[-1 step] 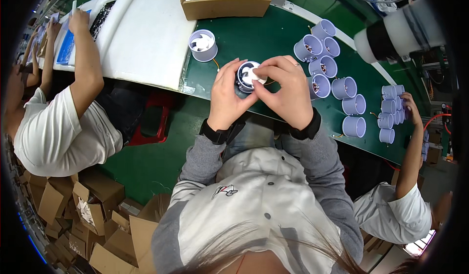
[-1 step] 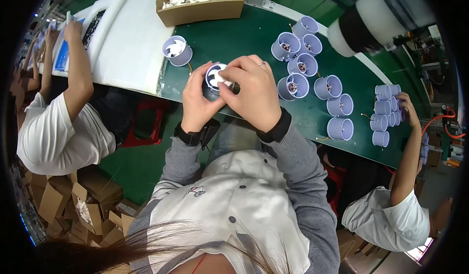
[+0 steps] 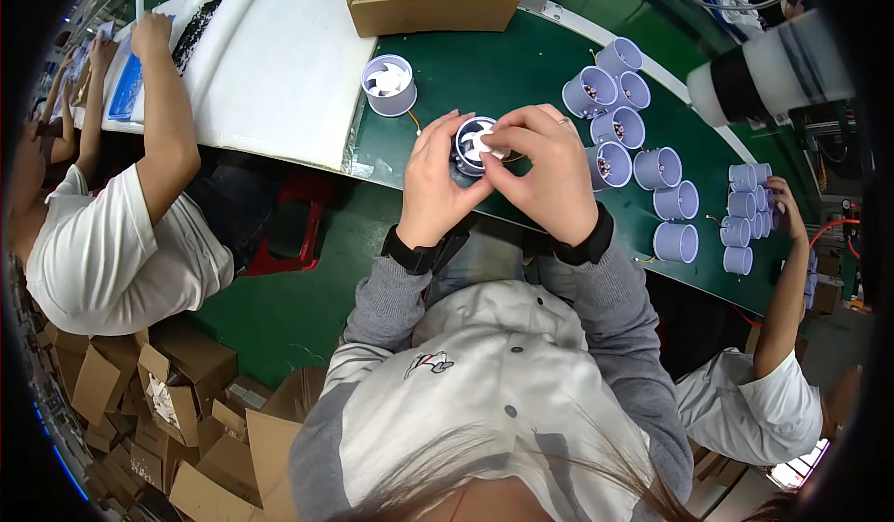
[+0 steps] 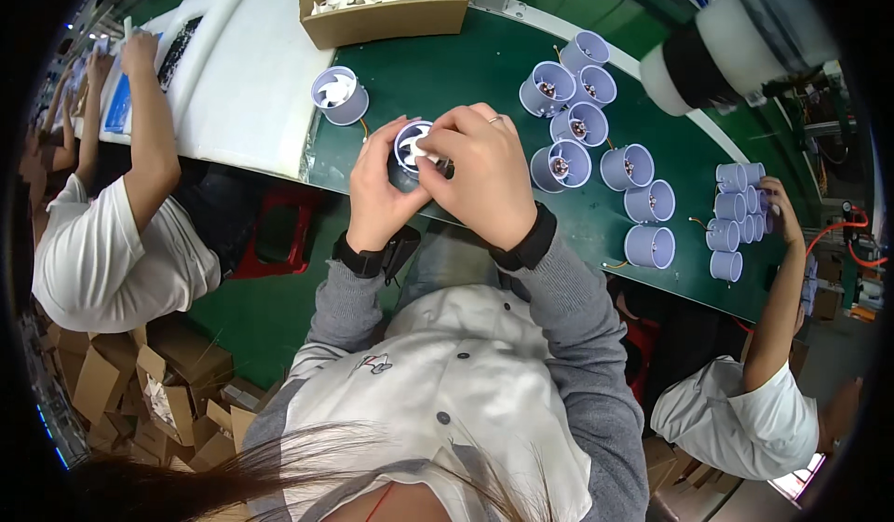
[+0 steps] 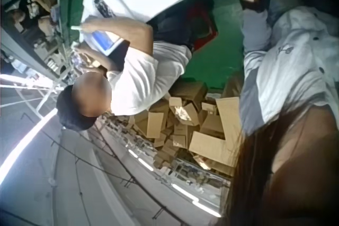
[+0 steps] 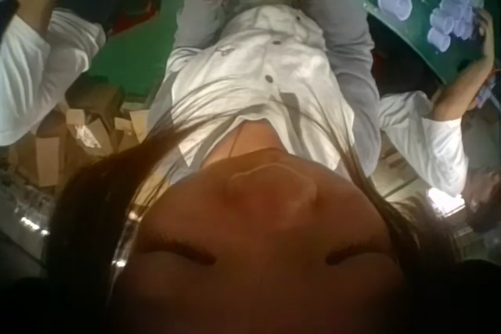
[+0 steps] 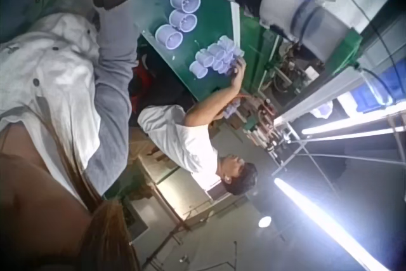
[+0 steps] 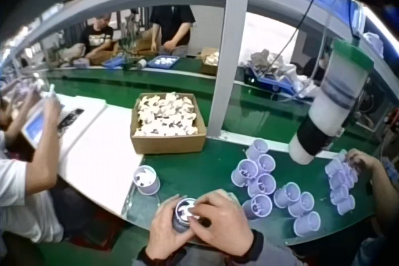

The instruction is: The person picks up a fan blade from a box, inserts it into a motor housing, and presses it down by hand. They then pick up a glue dispenser and apply glue to the center of the fan blade before placing the assembled fan onto the work surface.

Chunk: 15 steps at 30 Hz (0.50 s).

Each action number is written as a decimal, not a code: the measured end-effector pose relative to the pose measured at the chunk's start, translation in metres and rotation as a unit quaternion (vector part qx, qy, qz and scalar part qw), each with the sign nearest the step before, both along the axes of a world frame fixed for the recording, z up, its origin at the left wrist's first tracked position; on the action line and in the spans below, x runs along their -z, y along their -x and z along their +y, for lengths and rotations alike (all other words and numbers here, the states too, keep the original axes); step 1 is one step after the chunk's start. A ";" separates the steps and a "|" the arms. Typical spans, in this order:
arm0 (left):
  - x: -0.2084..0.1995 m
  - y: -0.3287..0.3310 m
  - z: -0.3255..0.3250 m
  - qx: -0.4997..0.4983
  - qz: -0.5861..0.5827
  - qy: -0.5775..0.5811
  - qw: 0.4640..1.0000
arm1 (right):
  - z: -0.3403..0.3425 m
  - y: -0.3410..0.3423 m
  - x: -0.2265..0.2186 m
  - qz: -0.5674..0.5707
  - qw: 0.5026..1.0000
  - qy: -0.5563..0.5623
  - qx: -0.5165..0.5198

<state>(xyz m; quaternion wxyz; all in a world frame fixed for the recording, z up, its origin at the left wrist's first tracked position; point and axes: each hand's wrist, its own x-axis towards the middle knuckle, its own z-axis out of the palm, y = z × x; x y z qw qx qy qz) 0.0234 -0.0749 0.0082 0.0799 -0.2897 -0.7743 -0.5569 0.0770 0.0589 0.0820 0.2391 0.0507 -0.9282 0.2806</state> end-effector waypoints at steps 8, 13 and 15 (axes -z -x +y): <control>0.005 0.004 -0.001 -0.001 0.014 -0.004 1.000 | -0.002 0.010 0.016 -0.003 1.000 0.016 -0.025; 0.006 0.005 -0.001 0.016 0.030 -0.012 0.999 | -0.003 0.006 0.014 0.030 0.999 0.030 -0.015; 0.007 0.005 0.000 0.018 0.043 -0.012 0.999 | -0.002 0.006 0.005 -0.002 0.999 -0.028 -0.019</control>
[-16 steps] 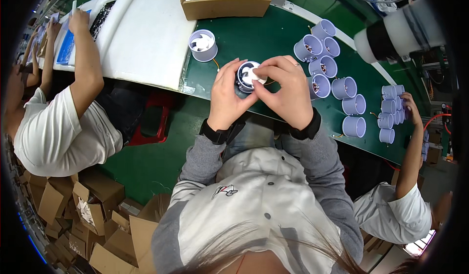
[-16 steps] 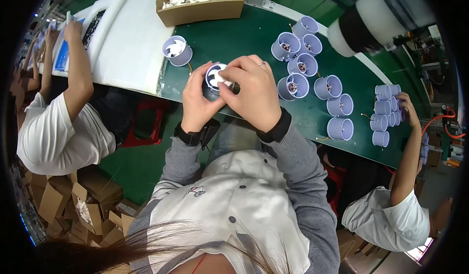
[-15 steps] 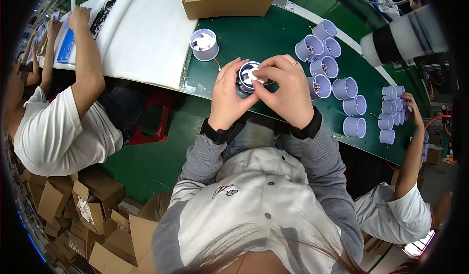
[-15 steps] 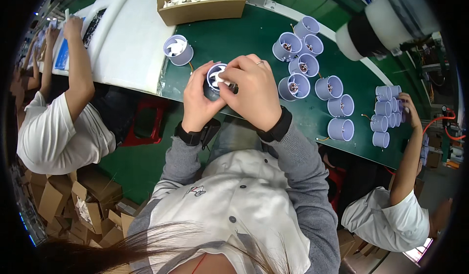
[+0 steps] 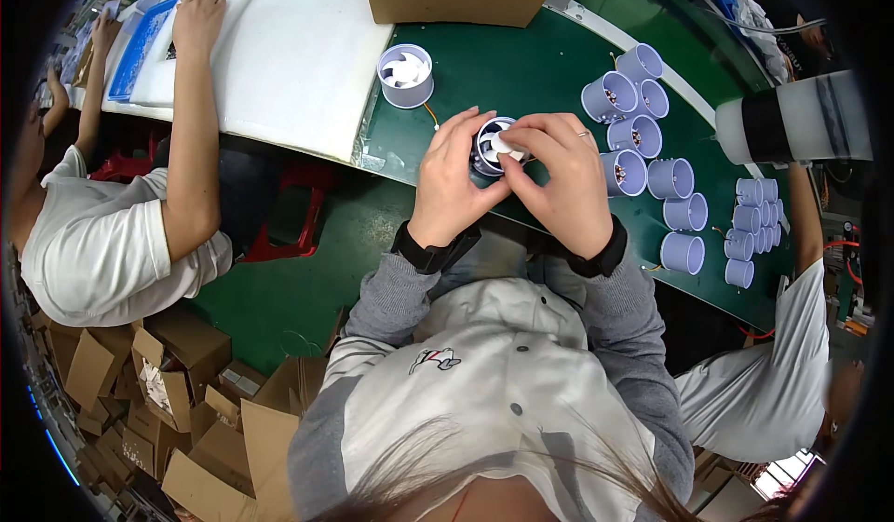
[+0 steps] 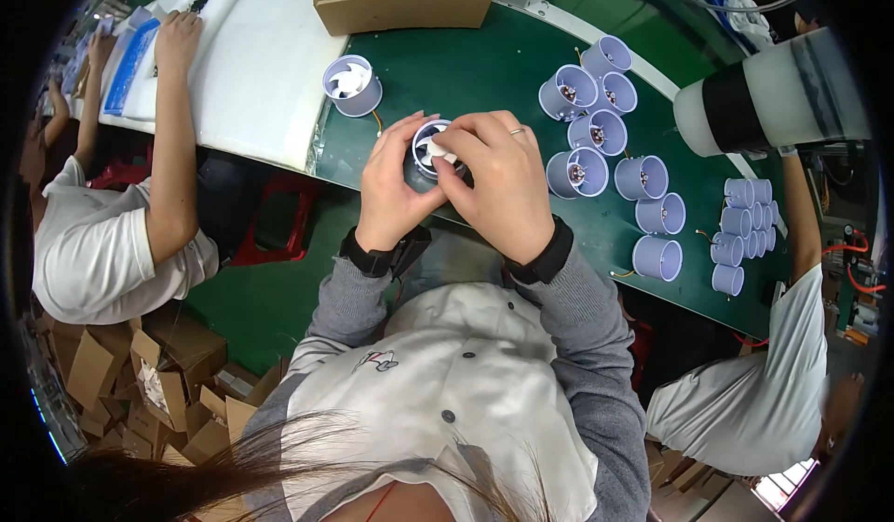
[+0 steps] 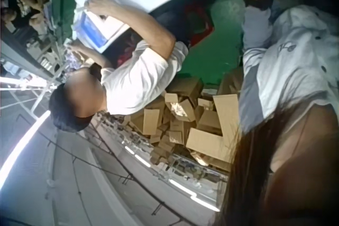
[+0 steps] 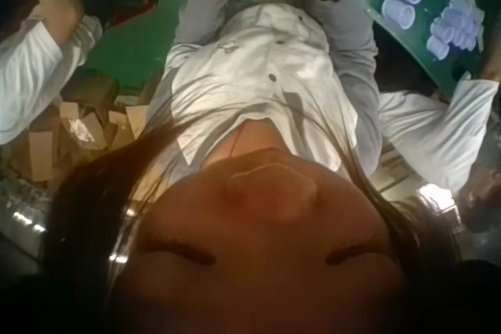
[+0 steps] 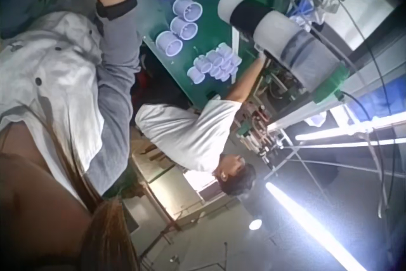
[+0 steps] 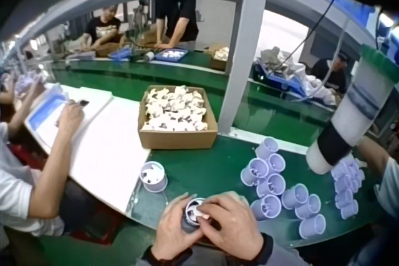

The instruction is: The person picks up a fan blade from a box, inserts it into a motor housing, and presses it down by hand. They then pick up a glue dispenser and apply glue to the center of the fan blade before placing the assembled fan onto the work surface.

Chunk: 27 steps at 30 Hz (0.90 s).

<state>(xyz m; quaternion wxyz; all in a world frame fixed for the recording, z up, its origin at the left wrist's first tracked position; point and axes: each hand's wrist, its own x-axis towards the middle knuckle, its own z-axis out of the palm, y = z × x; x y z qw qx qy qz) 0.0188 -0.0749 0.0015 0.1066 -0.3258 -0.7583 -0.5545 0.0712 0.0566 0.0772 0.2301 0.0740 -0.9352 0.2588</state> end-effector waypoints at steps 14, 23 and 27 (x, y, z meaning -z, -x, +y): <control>-0.004 -0.004 -0.001 -0.020 -0.045 -0.017 0.999 | -0.003 -0.002 -0.031 -0.137 0.918 0.370 -0.042; -0.007 -0.002 -0.002 -0.013 -0.036 -0.009 0.999 | 0.000 -0.009 -0.019 -0.127 0.855 0.502 -0.043; -0.005 -0.001 -0.001 -0.013 -0.027 -0.016 0.999 | 0.005 -0.005 -0.016 -0.101 0.956 0.274 -0.024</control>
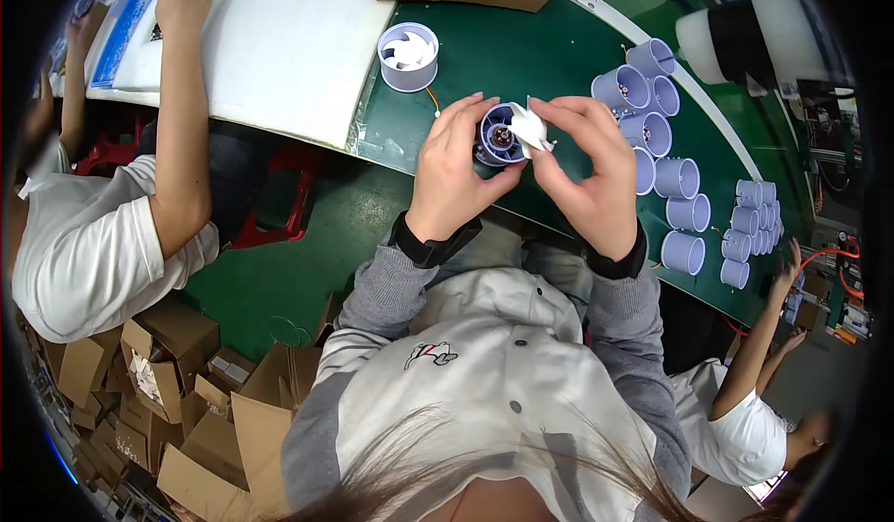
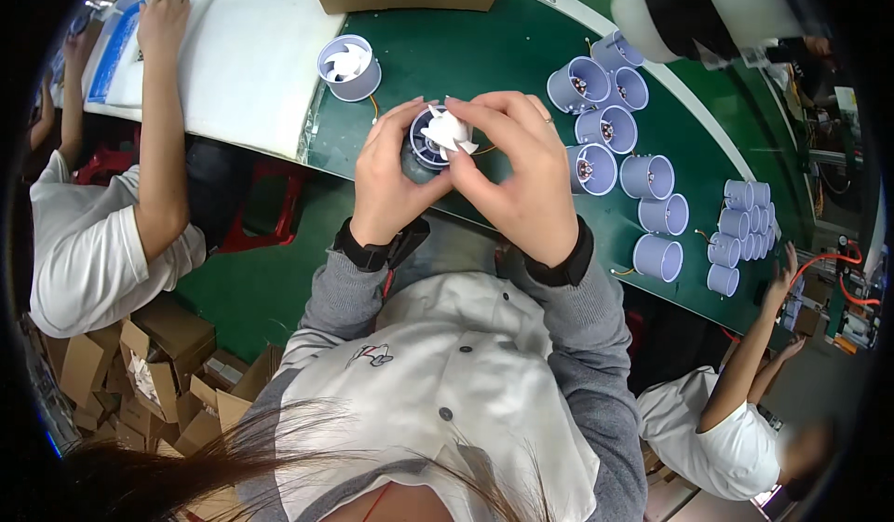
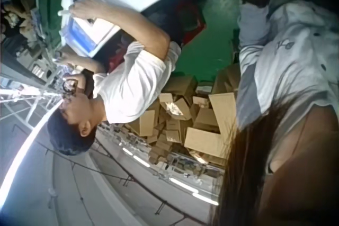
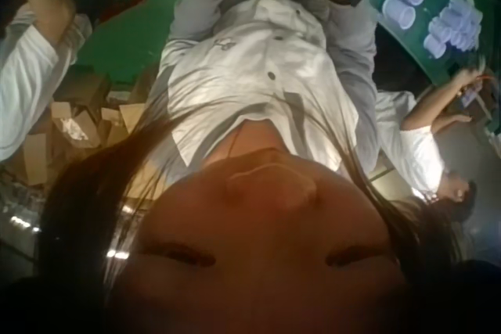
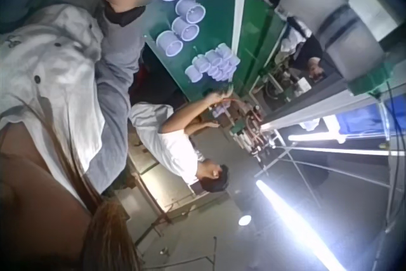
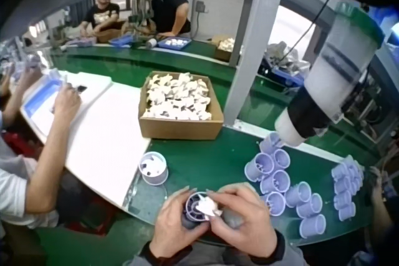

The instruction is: The person picks up a fan blade from a box, inserts it into a motor housing, and presses it down by hand. They then pick up a glue dispenser and apply glue to the center of the fan blade before placing the assembled fan onto the work surface.

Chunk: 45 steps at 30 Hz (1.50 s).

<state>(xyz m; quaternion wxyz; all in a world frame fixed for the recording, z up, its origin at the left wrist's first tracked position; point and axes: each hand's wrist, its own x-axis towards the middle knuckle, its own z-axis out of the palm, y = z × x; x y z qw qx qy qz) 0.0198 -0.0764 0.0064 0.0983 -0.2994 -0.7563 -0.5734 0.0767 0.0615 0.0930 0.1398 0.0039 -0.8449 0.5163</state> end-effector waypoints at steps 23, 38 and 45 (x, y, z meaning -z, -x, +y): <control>0.008 0.002 0.000 0.013 0.038 0.007 0.999 | -0.010 0.033 -0.022 -0.099 0.874 -0.451 -0.149; 0.010 0.002 -0.001 -0.003 0.033 -0.011 0.999 | -0.002 0.013 -0.001 0.026 0.959 -0.271 -0.079; 0.009 0.001 -0.001 -0.013 0.023 -0.018 0.999 | 0.005 0.018 0.001 0.015 0.951 -0.289 -0.105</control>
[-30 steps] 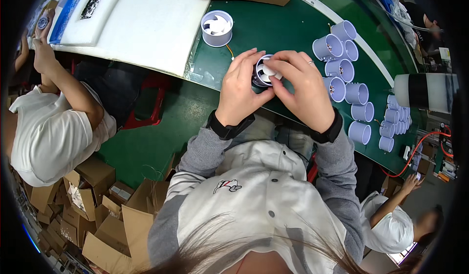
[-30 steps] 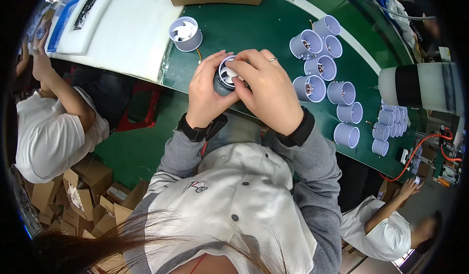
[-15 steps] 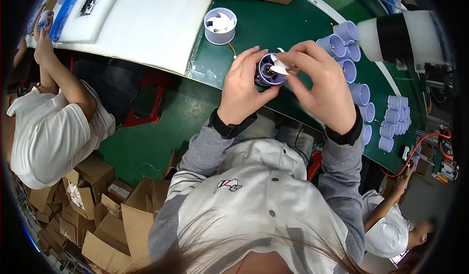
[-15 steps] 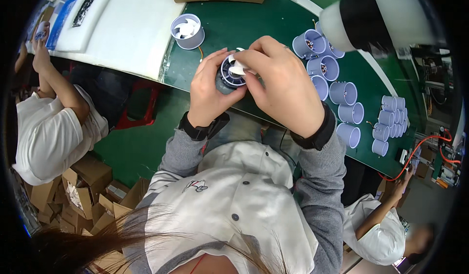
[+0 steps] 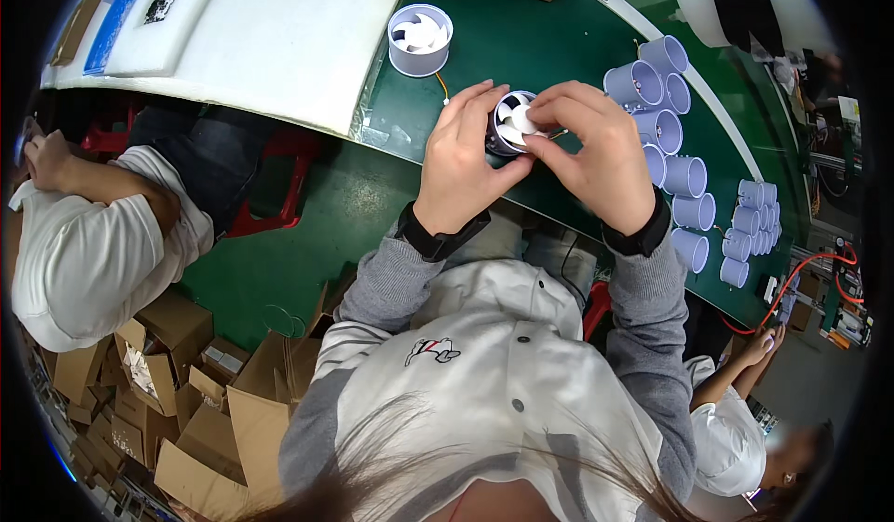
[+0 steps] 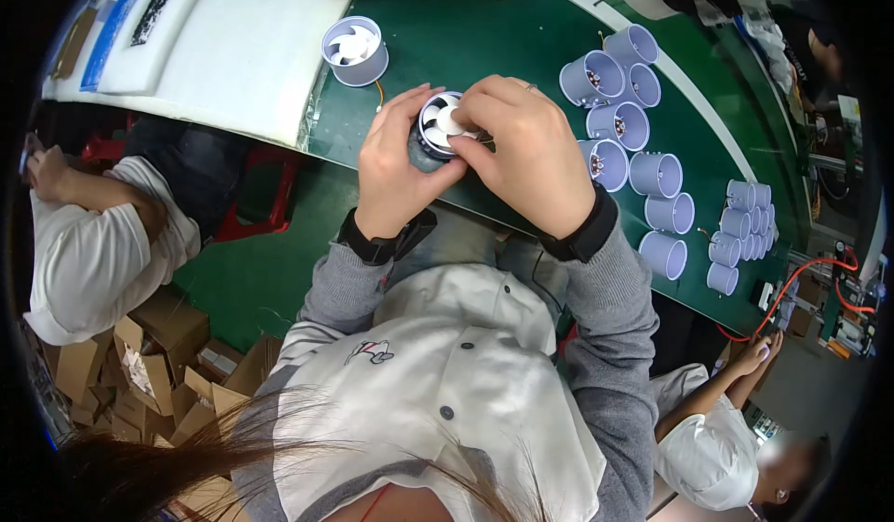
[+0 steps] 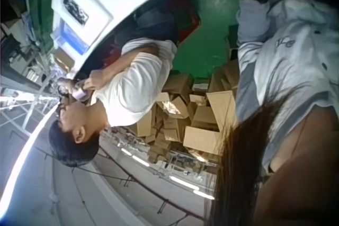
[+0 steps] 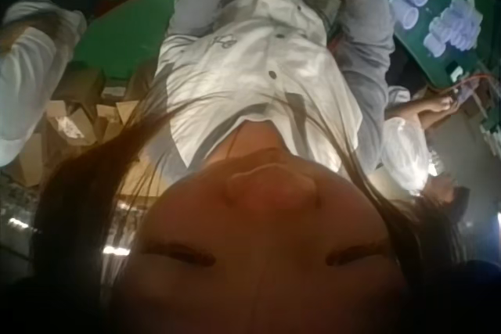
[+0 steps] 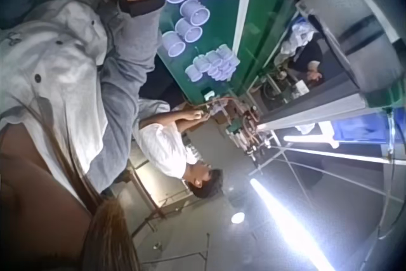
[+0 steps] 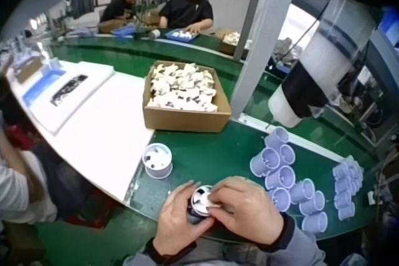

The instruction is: The person picks up a fan blade from a box, inserts it into a motor housing, and presses it down by hand. They then pick up a glue dispenser and apply glue to the center of the fan blade before placing the assembled fan onto the work surface.

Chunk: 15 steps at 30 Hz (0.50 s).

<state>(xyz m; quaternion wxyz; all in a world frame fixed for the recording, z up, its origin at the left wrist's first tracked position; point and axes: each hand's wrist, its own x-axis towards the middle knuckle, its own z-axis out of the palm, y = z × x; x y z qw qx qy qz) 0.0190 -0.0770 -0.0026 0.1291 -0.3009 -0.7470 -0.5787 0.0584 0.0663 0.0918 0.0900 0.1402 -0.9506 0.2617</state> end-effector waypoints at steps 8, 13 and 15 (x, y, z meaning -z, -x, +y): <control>0.001 -0.003 0.001 -0.014 -0.004 -0.003 1.000 | -0.015 -0.017 0.002 0.038 0.994 -0.101 -0.006; -0.002 -0.002 0.001 -0.016 0.013 0.006 1.000 | -0.024 -0.012 0.012 0.085 0.989 -0.115 0.039; 0.001 -0.001 0.002 -0.024 0.016 0.011 1.000 | -0.023 -0.009 0.014 0.108 0.985 -0.129 0.041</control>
